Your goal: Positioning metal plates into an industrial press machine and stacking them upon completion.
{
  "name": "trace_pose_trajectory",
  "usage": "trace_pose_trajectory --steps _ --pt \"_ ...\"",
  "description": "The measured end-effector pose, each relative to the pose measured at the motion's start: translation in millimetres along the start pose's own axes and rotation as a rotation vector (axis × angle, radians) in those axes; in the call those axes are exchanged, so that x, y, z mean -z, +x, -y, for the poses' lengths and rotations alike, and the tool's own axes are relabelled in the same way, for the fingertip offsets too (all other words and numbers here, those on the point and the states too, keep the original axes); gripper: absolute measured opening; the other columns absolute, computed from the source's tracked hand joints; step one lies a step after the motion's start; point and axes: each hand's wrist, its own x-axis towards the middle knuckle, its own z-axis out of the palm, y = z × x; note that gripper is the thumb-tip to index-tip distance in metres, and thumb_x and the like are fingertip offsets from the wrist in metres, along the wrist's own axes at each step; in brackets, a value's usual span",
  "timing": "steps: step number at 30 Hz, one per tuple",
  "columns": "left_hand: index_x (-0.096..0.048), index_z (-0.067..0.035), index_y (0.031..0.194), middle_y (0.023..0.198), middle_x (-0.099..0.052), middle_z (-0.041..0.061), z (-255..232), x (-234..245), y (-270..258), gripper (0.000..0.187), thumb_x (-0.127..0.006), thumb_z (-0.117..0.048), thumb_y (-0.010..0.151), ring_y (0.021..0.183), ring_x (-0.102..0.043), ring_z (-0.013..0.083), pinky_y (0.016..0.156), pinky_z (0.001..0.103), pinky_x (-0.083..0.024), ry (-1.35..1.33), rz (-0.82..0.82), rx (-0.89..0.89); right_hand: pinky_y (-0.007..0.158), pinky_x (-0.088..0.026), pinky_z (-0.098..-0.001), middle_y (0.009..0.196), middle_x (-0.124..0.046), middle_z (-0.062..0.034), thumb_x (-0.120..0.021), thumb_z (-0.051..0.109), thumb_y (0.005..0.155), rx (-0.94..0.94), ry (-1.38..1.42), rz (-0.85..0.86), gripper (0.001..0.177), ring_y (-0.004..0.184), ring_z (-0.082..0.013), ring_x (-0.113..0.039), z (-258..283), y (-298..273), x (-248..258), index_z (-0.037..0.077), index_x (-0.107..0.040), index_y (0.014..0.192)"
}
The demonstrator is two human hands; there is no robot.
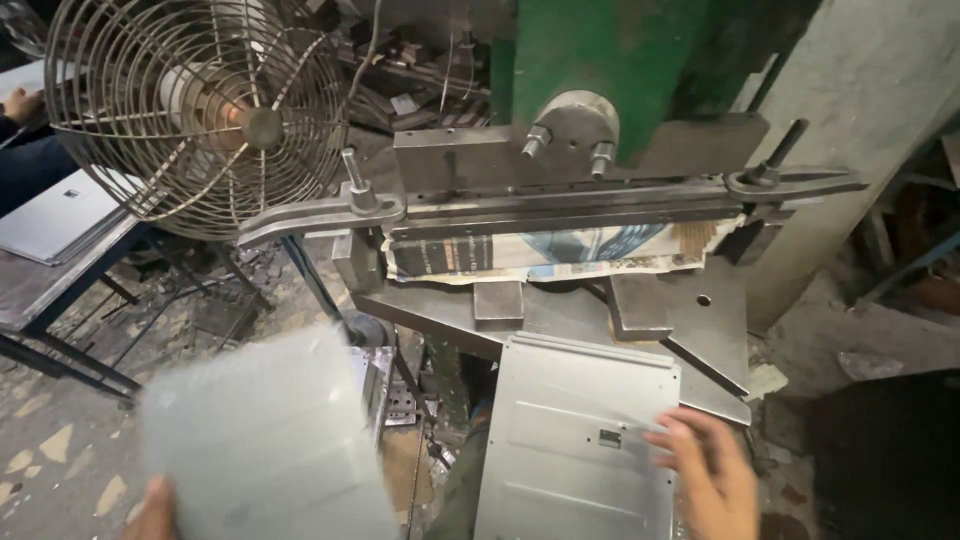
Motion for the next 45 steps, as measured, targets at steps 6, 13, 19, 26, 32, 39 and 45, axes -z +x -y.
trace_pose_trajectory --steps 6,13,19,26,32,39,45 --pt "-0.061 0.0 0.134 0.135 -0.068 0.014 -30 -102 98 0.052 -0.039 -0.036 0.104 0.125 -0.062 0.0258 0.108 0.037 -0.043 -0.164 0.113 -0.108 0.087 -0.058 -0.0327 0.12 -0.076 -0.009 -0.049 0.039 0.095 -0.312 0.17 0.519 0.047 0.106 -0.0208 -0.075 84 17 -49 0.005 -0.065 0.123" --pt "-0.065 0.001 0.124 0.115 -0.071 0.007 -162 -254 133 0.041 -0.052 -0.032 0.102 0.105 -0.062 0.0155 0.094 0.031 -0.048 -0.657 0.176 0.052 0.074 -0.054 -0.0339 0.097 -0.075 -0.0074 -0.073 0.022 0.089 -0.311 0.063 0.283 0.028 0.082 -0.0182 -0.067 85 127 -48 0.001 -0.071 0.107" --pt "-0.067 0.008 0.113 0.098 -0.068 0.011 -165 -303 181 0.042 -0.053 -0.031 0.104 0.09 -0.057 0.0178 0.087 0.032 -0.048 -0.61 0.122 0.131 0.071 -0.054 -0.0371 0.097 -0.074 -0.0113 -0.077 0.017 0.089 -0.236 0.033 0.29 0.028 0.081 -0.0204 -0.068 86 189 -45 -0.007 -0.071 0.101" --pt "-0.063 0.008 0.118 0.106 -0.07 0.014 -162 -307 182 0.041 -0.053 -0.03 0.104 0.1 -0.06 0.0185 0.095 0.03 -0.046 -0.563 0.085 0.079 0.074 -0.056 -0.0373 0.1 -0.076 -0.0139 -0.076 0.017 0.086 -0.331 0.055 0.279 0.03 0.083 -0.0239 -0.071 84 195 -49 -0.005 -0.072 0.106" --pt "-0.063 0.005 0.123 0.112 -0.071 0.013 -188 -291 168 0.043 -0.05 -0.031 0.103 0.102 -0.062 0.0204 0.095 0.033 -0.047 -0.594 0.142 0.192 0.078 -0.056 -0.0345 0.102 -0.076 -0.0133 -0.078 0.018 0.088 -0.294 -0.018 0.261 0.03 0.089 -0.0214 -0.07 85 195 -48 -0.007 -0.072 0.105" --pt "-0.061 0.004 0.127 0.117 -0.07 0.012 -187 -292 169 0.044 -0.05 -0.03 0.102 0.108 -0.063 0.0199 0.099 0.032 -0.045 -0.612 0.126 0.189 0.078 -0.055 -0.0338 0.102 -0.077 -0.0129 -0.076 0.019 0.088 -0.337 -0.032 0.258 0.03 0.089 -0.021 -0.07 92 192 -51 -0.005 -0.072 0.106" --pt "-0.063 0.006 0.125 0.115 -0.071 0.016 -173 -300 177 0.046 -0.05 -0.032 0.103 0.107 -0.062 0.0218 0.099 0.033 -0.046 -0.599 0.128 0.209 0.079 -0.055 -0.0359 0.106 -0.075 -0.0147 -0.077 0.02 0.088 -0.33 -0.018 0.263 0.039 0.091 -0.0234 -0.069 74 200 -48 -0.008 -0.07 0.114"
